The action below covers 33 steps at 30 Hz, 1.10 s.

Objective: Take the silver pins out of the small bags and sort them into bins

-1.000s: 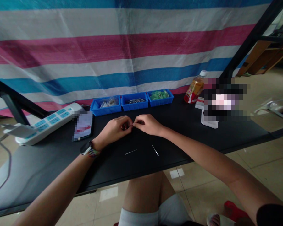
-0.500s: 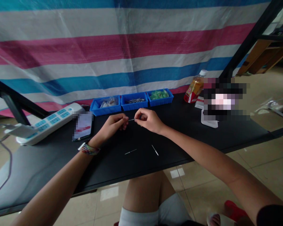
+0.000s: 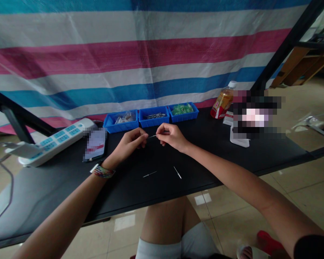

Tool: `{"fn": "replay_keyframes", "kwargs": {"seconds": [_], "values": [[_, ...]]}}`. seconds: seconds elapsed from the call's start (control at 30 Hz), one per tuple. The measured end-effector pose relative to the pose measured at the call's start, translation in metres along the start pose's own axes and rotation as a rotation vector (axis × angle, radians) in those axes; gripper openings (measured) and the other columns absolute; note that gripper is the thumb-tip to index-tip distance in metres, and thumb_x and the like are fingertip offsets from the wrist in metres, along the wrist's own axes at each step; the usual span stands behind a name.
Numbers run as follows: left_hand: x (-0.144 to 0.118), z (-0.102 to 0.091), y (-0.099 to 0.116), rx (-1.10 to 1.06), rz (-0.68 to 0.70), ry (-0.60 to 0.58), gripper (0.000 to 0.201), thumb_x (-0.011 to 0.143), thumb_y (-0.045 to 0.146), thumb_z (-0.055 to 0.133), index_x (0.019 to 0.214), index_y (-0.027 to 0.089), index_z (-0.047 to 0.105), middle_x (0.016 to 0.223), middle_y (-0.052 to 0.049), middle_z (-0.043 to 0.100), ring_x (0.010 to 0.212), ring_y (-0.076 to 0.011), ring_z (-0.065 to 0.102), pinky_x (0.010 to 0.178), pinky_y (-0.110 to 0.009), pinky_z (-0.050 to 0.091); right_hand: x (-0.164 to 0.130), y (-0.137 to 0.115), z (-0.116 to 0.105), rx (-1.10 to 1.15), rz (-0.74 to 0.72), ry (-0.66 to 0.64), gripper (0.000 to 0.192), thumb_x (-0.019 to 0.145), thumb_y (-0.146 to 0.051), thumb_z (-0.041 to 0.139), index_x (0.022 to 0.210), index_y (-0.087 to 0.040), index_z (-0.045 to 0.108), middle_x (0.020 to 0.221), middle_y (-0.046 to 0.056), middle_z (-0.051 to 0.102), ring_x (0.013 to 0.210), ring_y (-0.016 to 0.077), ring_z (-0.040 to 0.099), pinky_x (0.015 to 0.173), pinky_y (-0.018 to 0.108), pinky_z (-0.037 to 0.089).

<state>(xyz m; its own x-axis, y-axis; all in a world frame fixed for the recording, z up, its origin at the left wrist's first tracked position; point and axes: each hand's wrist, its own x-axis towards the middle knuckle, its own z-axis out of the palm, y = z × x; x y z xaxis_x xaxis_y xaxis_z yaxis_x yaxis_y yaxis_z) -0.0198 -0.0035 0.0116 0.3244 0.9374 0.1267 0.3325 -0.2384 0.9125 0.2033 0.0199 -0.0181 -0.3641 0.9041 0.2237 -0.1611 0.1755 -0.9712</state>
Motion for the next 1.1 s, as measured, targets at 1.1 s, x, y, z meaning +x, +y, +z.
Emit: {"fn": "replay_keyframes", "kwargs": {"seconds": [1.1], "values": [[0.001, 0.0, -0.001, -0.141, 0.005, 0.062, 0.036, 0.084, 0.042, 0.082, 0.102, 0.019, 0.062, 0.077, 0.002, 0.062, 0.062, -0.0126, 0.062, 0.055, -0.023, 0.048, 0.025, -0.008, -0.024, -0.27, -0.183, 0.3, 0.029, 0.09, -0.037, 0.073, 0.113, -0.02, 0.073, 0.115, 0.008, 0.075, 0.062, 0.0104, 0.066, 0.05, 0.023, 0.052]]}}
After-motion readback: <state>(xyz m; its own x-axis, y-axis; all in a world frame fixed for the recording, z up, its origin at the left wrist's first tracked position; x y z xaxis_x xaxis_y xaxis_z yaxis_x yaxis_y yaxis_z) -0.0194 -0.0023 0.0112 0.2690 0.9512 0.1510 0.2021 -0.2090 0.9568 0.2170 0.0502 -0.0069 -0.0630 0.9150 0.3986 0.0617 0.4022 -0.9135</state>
